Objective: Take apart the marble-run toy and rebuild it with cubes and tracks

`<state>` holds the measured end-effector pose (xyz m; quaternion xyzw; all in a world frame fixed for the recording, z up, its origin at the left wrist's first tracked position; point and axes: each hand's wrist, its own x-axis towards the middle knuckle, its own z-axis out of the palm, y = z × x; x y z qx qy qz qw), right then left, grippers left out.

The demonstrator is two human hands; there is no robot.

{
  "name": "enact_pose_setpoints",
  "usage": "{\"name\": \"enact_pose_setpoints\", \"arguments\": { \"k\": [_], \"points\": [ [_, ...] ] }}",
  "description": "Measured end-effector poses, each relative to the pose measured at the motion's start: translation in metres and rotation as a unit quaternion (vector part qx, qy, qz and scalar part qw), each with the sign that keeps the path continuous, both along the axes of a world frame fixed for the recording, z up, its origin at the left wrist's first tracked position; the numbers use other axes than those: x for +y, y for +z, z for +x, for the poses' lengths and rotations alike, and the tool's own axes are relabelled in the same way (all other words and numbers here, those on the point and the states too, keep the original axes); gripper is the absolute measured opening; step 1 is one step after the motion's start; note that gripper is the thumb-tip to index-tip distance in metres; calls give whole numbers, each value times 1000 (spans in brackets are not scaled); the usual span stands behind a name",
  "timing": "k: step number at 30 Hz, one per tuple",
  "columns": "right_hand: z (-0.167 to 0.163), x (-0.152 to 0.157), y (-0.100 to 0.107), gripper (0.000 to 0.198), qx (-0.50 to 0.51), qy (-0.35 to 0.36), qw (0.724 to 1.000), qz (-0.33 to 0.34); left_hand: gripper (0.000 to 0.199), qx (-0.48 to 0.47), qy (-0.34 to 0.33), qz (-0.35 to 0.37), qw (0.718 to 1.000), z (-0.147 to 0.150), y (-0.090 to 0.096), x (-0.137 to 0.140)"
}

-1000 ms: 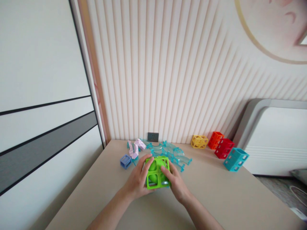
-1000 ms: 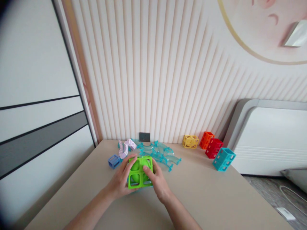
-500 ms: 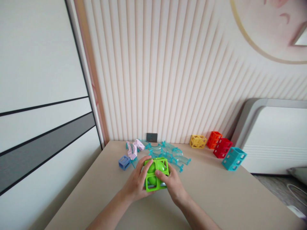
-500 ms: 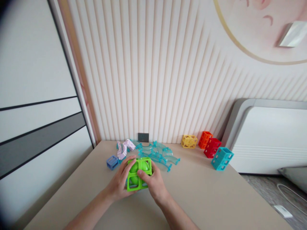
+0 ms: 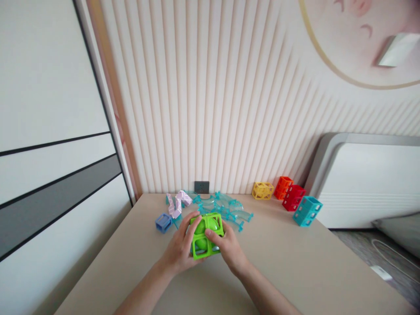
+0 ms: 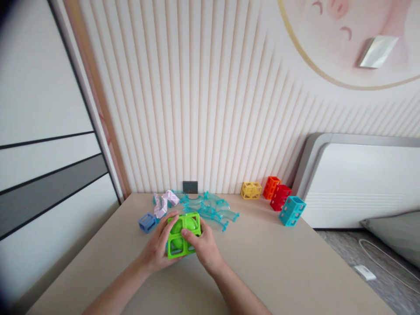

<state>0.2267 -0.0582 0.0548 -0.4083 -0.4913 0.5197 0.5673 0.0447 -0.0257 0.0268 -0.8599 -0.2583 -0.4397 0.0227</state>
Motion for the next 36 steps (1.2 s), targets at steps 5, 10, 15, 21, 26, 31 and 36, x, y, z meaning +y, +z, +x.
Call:
{"name": "enact_pose_setpoints", "arguments": {
  "k": [5, 10, 15, 21, 26, 31, 36],
  "points": [
    [-3, 3, -3, 56, -4, -57, 997, 50, 93, -42, 43, -10, 998, 8, -2, 0],
    [5, 7, -8, 60, -36, -100, 992, 73, 92, -78, -35, -32, 996, 8, -6, 2],
    [18, 11, -11, 57, -58, -68, 991, 103, 74, -199, -86, -166, 962, 4, -2, 3],
    [22, 10, -13, 47, -176, -93, 955, 220, 41, -245, -74, -321, 912, 7, 8, 3],
    [22, 18, -20, 38, -249, -181, 918, 251, 43, -311, -5, -360, 880, 11, 3, 8],
    [8, 15, -34, 54, -266, -213, 910, 236, 45, -375, 64, -300, 875, 16, -6, 9],
    [-9, 3, -35, 101, -191, -139, 948, 212, 45, -313, 13, -228, 922, 25, -20, 1]
  ]
}}
